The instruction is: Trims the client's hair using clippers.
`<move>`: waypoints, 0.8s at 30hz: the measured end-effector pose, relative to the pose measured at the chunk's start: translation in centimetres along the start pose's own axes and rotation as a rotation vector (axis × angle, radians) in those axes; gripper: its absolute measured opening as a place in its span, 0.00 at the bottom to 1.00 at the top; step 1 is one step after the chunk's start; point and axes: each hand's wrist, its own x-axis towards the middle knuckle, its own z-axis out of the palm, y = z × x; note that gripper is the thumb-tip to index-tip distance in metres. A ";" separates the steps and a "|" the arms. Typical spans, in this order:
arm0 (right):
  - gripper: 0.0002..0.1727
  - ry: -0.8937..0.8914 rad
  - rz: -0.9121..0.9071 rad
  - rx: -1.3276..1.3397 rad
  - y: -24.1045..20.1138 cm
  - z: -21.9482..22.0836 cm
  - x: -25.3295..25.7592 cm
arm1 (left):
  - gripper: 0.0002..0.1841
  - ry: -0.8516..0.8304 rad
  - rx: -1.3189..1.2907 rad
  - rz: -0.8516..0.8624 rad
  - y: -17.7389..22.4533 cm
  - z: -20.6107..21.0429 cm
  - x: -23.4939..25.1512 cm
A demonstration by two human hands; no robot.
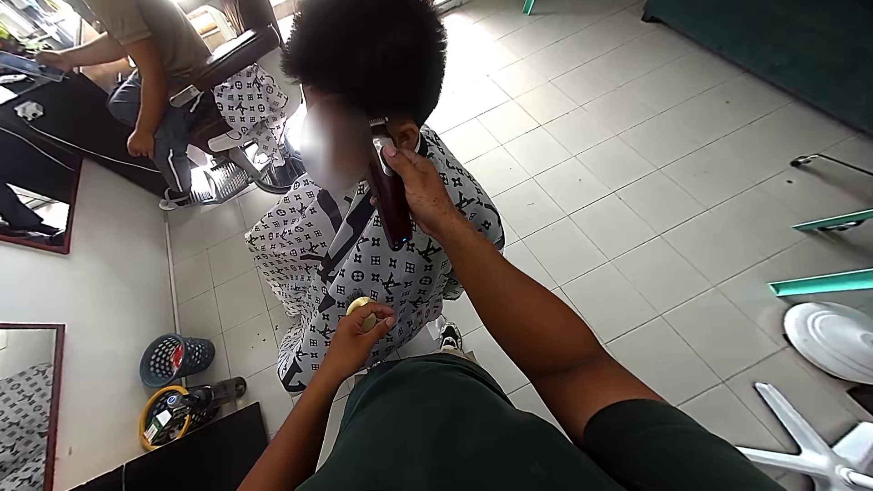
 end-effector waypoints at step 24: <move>0.24 0.019 0.059 -0.096 -1.0 0.0 0.2 | 0.11 -0.008 0.021 -0.005 0.0 0.2 0.0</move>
